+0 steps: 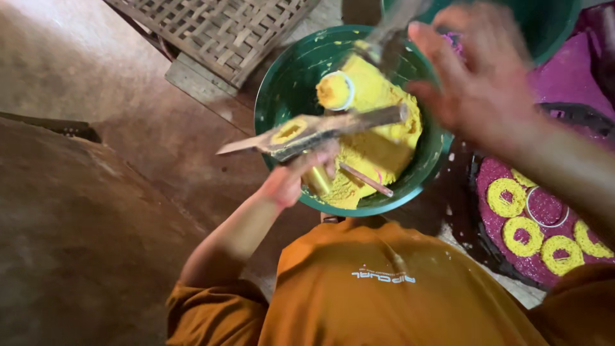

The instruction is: The person uses a manual press to form yellow and pink dough into ring-shaped decorative items. They scoop dough into the press, compress it, and release the formed rings onto a tray, repeating the process with both colors.

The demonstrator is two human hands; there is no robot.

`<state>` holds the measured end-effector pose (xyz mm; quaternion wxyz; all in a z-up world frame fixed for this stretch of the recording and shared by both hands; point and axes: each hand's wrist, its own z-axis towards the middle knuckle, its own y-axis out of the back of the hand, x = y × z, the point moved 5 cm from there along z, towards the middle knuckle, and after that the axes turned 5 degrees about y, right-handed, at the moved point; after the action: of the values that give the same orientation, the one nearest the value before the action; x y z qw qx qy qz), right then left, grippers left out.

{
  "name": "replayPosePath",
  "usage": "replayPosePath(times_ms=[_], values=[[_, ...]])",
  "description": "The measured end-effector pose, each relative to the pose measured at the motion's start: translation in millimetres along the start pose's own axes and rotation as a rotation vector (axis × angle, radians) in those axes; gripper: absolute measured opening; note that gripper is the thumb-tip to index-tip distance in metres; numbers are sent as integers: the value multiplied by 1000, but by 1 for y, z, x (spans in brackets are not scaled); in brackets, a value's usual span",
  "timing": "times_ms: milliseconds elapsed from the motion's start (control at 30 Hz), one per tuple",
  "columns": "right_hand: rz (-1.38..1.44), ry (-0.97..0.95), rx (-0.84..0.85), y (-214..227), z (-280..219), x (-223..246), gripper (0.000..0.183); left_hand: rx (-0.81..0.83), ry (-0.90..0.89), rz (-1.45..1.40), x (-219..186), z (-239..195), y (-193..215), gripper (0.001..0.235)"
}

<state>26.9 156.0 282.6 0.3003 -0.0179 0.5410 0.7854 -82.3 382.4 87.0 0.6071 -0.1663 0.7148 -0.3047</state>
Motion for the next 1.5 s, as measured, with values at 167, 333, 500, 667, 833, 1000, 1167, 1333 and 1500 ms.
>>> replayPosePath(times_ms=[167,333,500,667,833,1000,1167,1333,1500], values=[[562,-173,888,-145,-32,116,41,-463,-600,635,-24,-3,37,49],[474,229,770,-175,-25,144,21,-664,-699,960,-13,-13,37,43],[485,-159,1242,-159,-43,74,30,-687,-631,741,5,-5,41,60],[534,-1,1143,-140,-63,83,75,-729,-685,863,2,-5,40,55],[716,-66,1181,-131,-96,108,71,-744,-653,925,-2,-6,36,54],[1028,-201,911,-91,-113,116,48,-736,-698,984,-3,-9,33,51],[1124,-339,812,-43,-116,99,50,-715,-653,931,-9,-3,30,57],[882,-613,1187,-13,-103,35,47,-623,-601,1144,-30,2,-10,67],[486,-149,810,-1,-29,7,42,-486,-312,1499,-24,14,-52,77]])
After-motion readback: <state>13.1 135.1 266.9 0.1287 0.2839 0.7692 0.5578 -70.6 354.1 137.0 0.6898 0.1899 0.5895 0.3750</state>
